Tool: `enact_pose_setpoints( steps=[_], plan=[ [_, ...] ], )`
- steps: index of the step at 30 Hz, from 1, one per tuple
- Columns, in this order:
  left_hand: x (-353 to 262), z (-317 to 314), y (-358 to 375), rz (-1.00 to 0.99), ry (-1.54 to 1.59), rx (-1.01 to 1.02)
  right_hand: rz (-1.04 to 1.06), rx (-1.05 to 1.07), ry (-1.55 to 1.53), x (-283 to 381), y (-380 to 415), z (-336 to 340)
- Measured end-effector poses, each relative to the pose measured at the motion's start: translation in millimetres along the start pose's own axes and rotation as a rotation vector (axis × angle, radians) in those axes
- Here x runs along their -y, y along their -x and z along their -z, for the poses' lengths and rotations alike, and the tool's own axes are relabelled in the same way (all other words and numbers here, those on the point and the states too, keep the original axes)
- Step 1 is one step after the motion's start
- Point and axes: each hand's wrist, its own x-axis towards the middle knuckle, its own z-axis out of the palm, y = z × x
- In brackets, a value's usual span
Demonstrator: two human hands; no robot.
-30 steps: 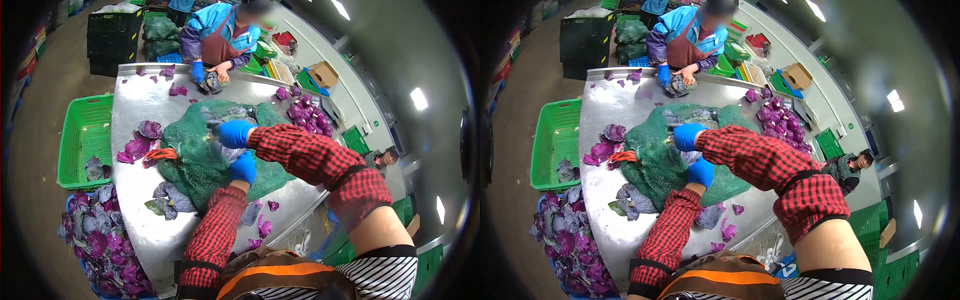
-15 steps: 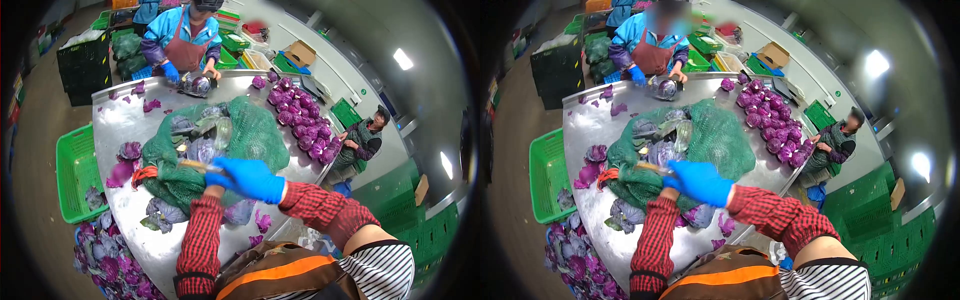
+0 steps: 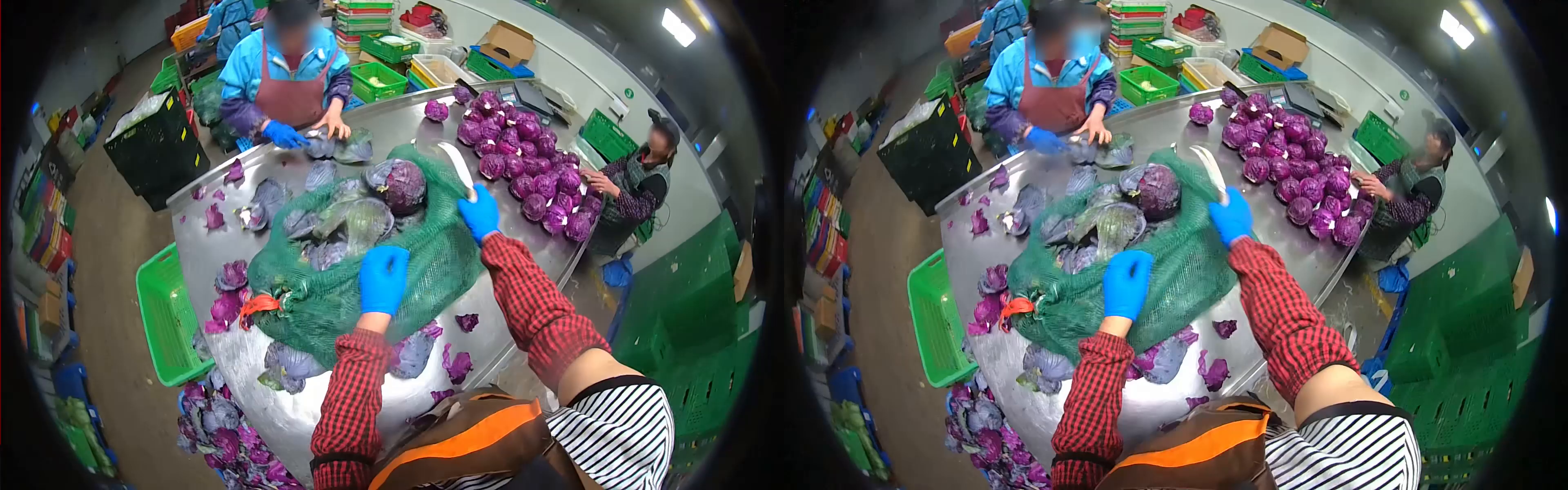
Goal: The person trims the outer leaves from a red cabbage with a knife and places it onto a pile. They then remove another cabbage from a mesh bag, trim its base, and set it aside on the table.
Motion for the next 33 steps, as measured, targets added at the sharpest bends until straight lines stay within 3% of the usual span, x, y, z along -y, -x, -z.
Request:
enact_pose_setpoints(
  steps=[1,2,3,4,5,7,8,10,11,13,19,23,25,27,28,29,31,33],
  plan=[
    [2.3,1.7,-18.3,0.167,0.104,-0.068,-0.104,0.073,-0.027,-51.6,-0.4,1.5],
    [7.8,3.0,-35.2,0.068,0.017,-0.138,-0.202,0.149,-0.055,-91.7,6.9,-2.3],
    [14.8,4.5,-50.4,-0.025,-0.069,-0.208,-0.234,0.359,0.190,-97.4,16.8,-0.3],
    [22.0,4.9,-67.0,-0.153,-0.233,-0.288,-0.164,0.182,0.125,-117.5,43.7,-21.3],
    [33.7,6.1,-83.9,-0.153,-0.432,-0.242,-0.137,0.055,0.076,-123.7,64.1,-35.9],
    [45.5,-0.5,-105.5,-0.060,-0.828,-0.152,-0.272,0.033,0.075,-95.7,74.8,-37.8],
    [43.3,-2.4,-112.4,-0.062,-0.839,-0.139,-0.306,0.036,0.071,-92.2,75.6,-37.2],
    [34.2,-8.8,-124.8,0.273,-0.758,0.204,-0.283,0.004,0.067,-90.4,77.5,-33.9],
    [35.7,-12.6,-131.2,0.270,-0.759,0.211,-0.289,0.002,0.067,-88.9,75.4,-32.4],
    [45.0,-11.3,-137.0,0.301,-0.632,0.355,-0.277,-0.042,0.004,-89.7,77.8,-31.6],
    [60.8,15.2,-117.9,0.281,-0.264,0.148,-0.302,-0.048,-0.096,-89.5,80.4,-34.5],
    [63.3,42.9,-107.2,0.564,0.861,0.074,-0.258,-0.040,-0.106,-86.7,78.9,-31.4],
    [62.3,61.8,-70.2,0.739,1.072,-0.120,-0.248,-0.013,-0.066,-90.0,81.4,-30.9],
    [30.2,80.3,-17.6,0.584,1.190,-0.100,-0.260,0.033,-0.083,-90.2,79.7,-29.2],
    [2.9,84.9,2.5,0.581,0.971,-0.189,-0.242,0.024,-0.113,-93.3,79.8,-29.3],
    [28.1,103.4,44.7,0.411,1.136,-0.065,-0.224,0.022,-0.142,-96.5,80.3,-29.7],
    [11.7,124.7,108.5,0.502,1.074,-0.298,-0.044,-0.072,-0.228,-103.7,78.6,-31.5],
    [-1.5,155.9,184.2,0.595,1.040,-0.348,-0.390,0.120,-0.634,-92.7,88.1,-16.0]
  ],
)
